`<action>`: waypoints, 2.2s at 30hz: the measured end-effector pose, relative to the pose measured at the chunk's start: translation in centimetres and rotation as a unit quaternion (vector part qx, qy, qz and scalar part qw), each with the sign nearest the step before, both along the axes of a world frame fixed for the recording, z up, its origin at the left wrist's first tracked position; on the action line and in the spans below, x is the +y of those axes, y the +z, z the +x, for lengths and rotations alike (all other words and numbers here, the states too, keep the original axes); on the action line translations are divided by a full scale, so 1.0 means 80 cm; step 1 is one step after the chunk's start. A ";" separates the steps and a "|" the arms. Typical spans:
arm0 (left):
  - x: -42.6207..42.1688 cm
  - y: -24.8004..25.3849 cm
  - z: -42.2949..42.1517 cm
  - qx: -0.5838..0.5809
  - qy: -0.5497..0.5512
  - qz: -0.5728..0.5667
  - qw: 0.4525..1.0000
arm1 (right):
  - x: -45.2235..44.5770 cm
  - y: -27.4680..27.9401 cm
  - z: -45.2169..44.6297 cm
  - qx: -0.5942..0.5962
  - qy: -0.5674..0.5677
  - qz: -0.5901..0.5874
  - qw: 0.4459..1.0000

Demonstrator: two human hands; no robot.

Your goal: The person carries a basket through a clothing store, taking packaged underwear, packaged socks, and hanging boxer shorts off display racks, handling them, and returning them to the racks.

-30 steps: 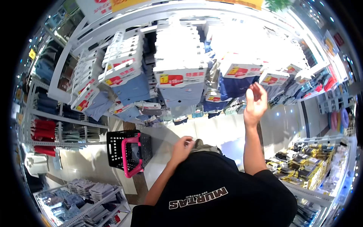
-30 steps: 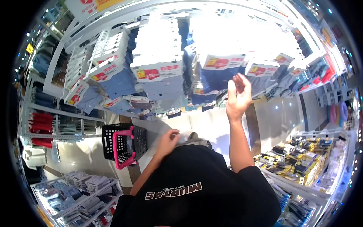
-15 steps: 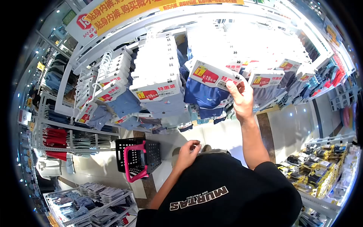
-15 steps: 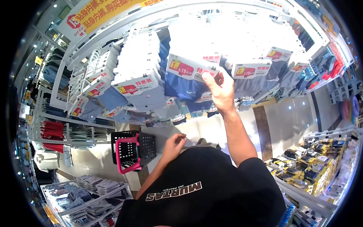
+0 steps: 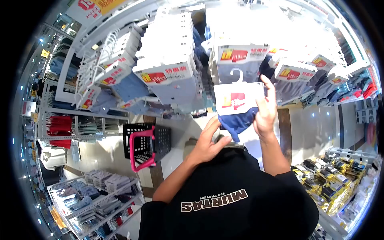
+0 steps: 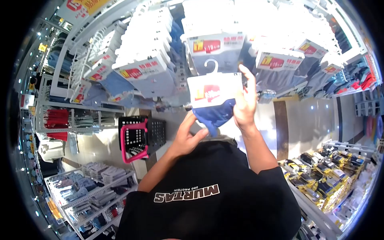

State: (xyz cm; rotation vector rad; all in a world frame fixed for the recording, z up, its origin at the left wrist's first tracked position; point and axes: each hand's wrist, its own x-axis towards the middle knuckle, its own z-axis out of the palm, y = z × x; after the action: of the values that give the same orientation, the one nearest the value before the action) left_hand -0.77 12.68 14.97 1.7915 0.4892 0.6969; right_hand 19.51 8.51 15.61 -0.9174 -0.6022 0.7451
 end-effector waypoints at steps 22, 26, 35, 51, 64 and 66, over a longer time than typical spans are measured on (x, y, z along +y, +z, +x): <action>-0.027 -0.063 -0.014 0.015 0.214 -0.231 0.949 | -0.038 -0.100 -0.074 -0.152 0.070 -0.199 0.966; -0.026 -0.074 -0.016 0.023 0.178 -0.304 0.935 | -0.041 -0.102 -0.053 0.073 0.076 -0.178 0.978; -0.017 -0.077 -0.020 0.012 0.239 -0.312 0.919 | -0.045 -0.097 -0.060 -0.198 0.154 -0.207 0.946; -0.022 -0.080 -0.025 -0.018 0.219 -0.336 0.916 | -0.045 -0.053 -0.016 -0.225 0.046 -0.113 0.967; -0.037 -0.085 -0.016 0.004 0.128 -0.344 0.930 | 0.035 0.068 0.070 -0.351 -0.029 -0.002 0.936; -0.042 -0.091 -0.019 0.000 0.133 -0.356 0.925 | 0.049 0.069 0.065 -0.379 -0.035 0.018 0.924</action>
State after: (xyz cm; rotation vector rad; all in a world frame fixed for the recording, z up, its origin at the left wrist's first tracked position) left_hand -2.31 9.35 7.69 1.0491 0.8699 0.5955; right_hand 24.70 12.41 21.13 -1.1869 -1.2492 0.2861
